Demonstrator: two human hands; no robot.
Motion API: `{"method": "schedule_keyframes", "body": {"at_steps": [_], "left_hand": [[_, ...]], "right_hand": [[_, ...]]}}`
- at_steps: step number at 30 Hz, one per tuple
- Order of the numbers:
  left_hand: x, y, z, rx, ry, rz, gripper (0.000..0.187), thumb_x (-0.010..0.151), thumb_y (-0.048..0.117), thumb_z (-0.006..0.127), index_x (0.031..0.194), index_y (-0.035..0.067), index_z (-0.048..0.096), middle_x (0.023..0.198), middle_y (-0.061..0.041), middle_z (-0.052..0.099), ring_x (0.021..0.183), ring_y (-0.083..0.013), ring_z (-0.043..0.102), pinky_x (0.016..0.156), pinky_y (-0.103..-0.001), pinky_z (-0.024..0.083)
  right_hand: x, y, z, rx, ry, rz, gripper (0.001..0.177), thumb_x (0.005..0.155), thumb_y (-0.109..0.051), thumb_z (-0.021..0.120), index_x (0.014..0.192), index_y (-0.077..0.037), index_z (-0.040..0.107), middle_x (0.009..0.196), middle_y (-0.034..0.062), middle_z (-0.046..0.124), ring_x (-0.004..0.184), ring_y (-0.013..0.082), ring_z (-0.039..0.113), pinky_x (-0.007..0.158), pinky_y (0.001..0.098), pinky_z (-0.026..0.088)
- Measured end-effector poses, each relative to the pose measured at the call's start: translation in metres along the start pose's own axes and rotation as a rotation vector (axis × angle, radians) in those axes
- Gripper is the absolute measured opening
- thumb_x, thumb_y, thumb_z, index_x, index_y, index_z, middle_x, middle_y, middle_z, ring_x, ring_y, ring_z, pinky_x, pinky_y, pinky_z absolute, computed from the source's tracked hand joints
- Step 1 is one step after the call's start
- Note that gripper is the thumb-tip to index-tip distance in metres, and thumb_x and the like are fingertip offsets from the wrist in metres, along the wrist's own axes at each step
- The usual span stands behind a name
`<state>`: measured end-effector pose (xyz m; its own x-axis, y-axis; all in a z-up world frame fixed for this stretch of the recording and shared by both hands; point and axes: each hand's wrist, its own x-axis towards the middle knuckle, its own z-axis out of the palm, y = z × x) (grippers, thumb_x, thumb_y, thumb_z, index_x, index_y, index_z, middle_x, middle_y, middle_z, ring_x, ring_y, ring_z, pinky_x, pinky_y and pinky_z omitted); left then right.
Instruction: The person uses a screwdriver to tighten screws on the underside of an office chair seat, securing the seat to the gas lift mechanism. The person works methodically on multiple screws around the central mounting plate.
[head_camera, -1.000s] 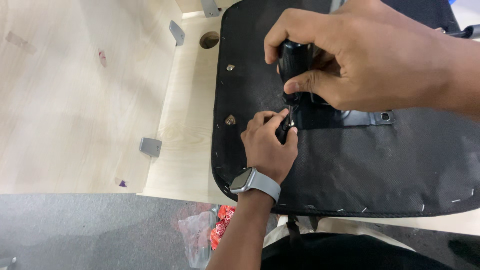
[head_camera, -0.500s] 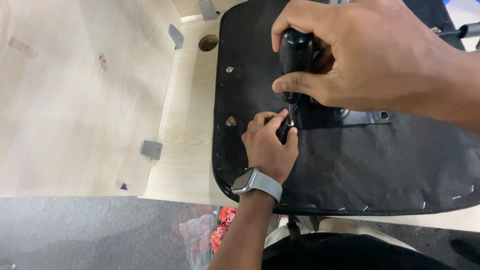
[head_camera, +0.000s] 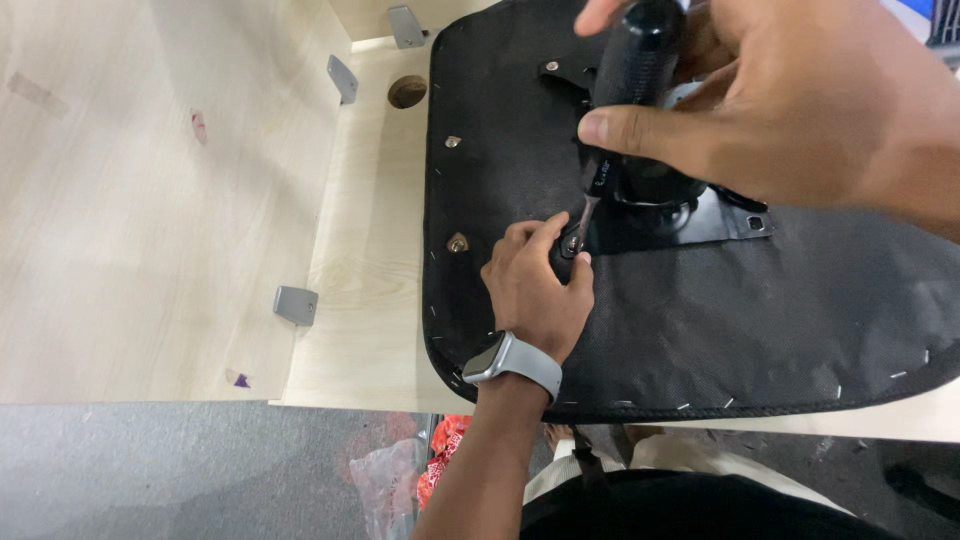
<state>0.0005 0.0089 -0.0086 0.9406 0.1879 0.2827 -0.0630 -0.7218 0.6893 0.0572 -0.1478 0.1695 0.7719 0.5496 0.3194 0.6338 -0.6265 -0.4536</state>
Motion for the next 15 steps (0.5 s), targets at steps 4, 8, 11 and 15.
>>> {"method": "schedule_keyframes", "body": {"at_steps": [4,8,11,15], "left_hand": [[0.000,0.008,-0.004,-0.076,0.010,-0.024,0.030,0.079,0.015,0.076,0.107,0.008,0.068,0.107,-0.007,0.065,0.096,-0.0228,0.065,0.096,-0.045,0.046],[-0.001,0.017,-0.012,-0.092,-0.007,-0.010,0.032,0.077,0.011,0.075,0.102,0.006,0.056,0.101,-0.009,0.057,0.084,-0.0229,0.062,0.080,-0.042,0.052],[-0.008,0.029,-0.013,-0.069,0.080,0.108,0.031,0.076,0.010,0.078,0.095,0.005,0.054,0.096,-0.011,0.056,0.086,-0.0268,0.059,0.077,-0.043,0.051],[-0.019,0.052,-0.005,-0.196,0.018,0.190,0.029,0.078,0.010,0.073,0.098,0.005,0.053,0.099,-0.011,0.054,0.088,-0.0272,0.059,0.077,-0.041,0.052]], "right_hand": [[-0.015,0.005,-0.008,0.086,0.078,0.126,0.035,0.095,-0.018,0.076,0.122,-0.005,0.058,0.086,0.0116,0.072,0.078,0.0185,0.077,0.064,0.0292,0.062],[-0.030,0.010,-0.007,0.230,0.142,0.267,0.025,0.096,-0.011,0.073,0.117,-0.005,0.061,0.089,0.0107,0.074,0.074,0.0182,0.077,0.063,0.0278,0.063],[-0.046,0.026,-0.001,0.431,0.216,0.332,0.028,0.095,-0.007,0.073,0.117,-0.003,0.056,0.092,0.0111,0.075,0.076,0.0185,0.076,0.064,0.0284,0.062],[-0.073,0.059,0.004,0.867,0.359,0.293,0.024,0.096,-0.002,0.062,0.118,-0.005,0.054,0.096,0.0110,0.074,0.091,0.0158,0.077,0.077,0.0285,0.068]]}}
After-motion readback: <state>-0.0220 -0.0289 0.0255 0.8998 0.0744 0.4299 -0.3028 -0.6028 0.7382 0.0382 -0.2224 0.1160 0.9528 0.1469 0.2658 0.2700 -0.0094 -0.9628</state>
